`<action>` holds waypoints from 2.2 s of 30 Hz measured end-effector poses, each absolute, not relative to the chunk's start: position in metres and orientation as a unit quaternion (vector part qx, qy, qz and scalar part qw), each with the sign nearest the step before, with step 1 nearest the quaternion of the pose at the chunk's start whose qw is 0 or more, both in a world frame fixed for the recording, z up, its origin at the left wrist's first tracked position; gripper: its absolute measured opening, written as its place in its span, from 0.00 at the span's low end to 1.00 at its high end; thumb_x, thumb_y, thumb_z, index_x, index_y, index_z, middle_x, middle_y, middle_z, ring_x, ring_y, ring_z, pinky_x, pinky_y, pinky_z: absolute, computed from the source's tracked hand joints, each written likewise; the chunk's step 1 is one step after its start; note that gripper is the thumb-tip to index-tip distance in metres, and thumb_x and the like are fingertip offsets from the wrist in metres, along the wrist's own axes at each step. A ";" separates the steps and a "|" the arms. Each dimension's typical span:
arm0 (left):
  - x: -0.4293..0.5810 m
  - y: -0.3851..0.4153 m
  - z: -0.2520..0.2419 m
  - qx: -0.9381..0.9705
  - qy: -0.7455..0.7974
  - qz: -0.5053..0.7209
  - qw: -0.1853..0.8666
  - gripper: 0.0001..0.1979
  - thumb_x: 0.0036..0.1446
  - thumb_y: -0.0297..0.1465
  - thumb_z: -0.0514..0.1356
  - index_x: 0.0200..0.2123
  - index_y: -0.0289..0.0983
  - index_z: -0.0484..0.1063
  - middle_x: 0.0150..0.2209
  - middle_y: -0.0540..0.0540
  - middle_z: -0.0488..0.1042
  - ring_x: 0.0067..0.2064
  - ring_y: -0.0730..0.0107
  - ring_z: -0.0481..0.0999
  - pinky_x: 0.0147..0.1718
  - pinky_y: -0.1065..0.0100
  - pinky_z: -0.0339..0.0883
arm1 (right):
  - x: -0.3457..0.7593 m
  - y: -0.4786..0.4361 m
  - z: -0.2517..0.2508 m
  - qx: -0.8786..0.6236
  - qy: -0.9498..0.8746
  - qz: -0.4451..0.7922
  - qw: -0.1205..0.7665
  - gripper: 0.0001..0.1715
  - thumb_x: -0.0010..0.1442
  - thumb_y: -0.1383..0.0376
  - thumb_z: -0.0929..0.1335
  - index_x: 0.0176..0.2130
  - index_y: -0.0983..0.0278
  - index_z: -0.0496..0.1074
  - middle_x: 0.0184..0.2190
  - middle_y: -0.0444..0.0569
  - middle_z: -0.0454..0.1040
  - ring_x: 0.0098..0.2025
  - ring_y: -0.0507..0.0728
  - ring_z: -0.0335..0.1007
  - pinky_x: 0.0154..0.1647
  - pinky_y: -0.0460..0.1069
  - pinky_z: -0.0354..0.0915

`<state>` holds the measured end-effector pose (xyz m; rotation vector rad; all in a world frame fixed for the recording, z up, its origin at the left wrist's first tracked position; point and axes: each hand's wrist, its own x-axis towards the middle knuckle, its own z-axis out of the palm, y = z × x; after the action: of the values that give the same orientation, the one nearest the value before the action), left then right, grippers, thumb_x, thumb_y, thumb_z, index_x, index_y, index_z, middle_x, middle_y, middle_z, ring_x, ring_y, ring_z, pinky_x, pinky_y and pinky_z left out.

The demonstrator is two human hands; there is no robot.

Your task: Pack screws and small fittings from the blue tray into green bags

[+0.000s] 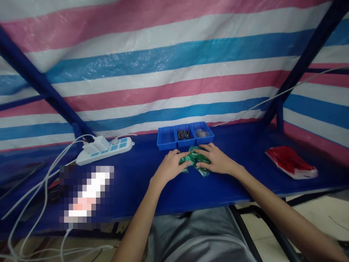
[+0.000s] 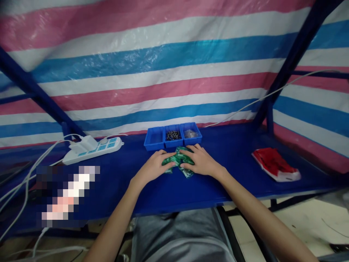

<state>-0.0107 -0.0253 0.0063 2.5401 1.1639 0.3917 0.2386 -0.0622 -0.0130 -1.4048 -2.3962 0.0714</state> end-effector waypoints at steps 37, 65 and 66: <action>-0.020 -0.095 -0.014 0.856 0.461 0.208 0.111 0.25 0.63 0.48 0.58 0.61 0.46 0.70 0.73 0.47 0.45 0.73 0.44 0.42 0.66 0.44 0.51 | 0.233 -0.117 -0.031 -0.553 -0.778 0.009 0.297 0.22 0.68 0.63 0.62 0.59 0.57 0.71 0.59 0.57 0.67 0.61 0.68 0.63 0.62 0.66 0.62; -0.021 -0.060 0.000 0.847 0.473 0.184 0.156 0.23 0.71 0.46 0.45 0.60 0.49 0.70 0.65 0.45 0.62 0.68 0.52 0.57 0.64 0.49 0.54 | 0.236 -0.114 -0.031 -0.570 -0.756 0.021 0.321 0.21 0.71 0.58 0.59 0.52 0.59 0.76 0.53 0.54 0.75 0.55 0.65 0.68 0.54 0.63 0.66; -0.018 -0.057 0.001 0.844 0.478 0.190 0.152 0.23 0.71 0.46 0.45 0.59 0.48 0.70 0.64 0.44 0.63 0.67 0.52 0.60 0.63 0.51 0.56 | 0.236 -0.113 -0.028 -0.573 -0.751 0.017 0.326 0.21 0.71 0.58 0.59 0.52 0.60 0.76 0.53 0.55 0.75 0.55 0.65 0.68 0.54 0.62 0.66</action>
<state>-0.0185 -0.0573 0.0014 2.4212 1.3716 0.5441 0.2358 -0.1129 -0.0285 -1.5019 -1.9686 0.0443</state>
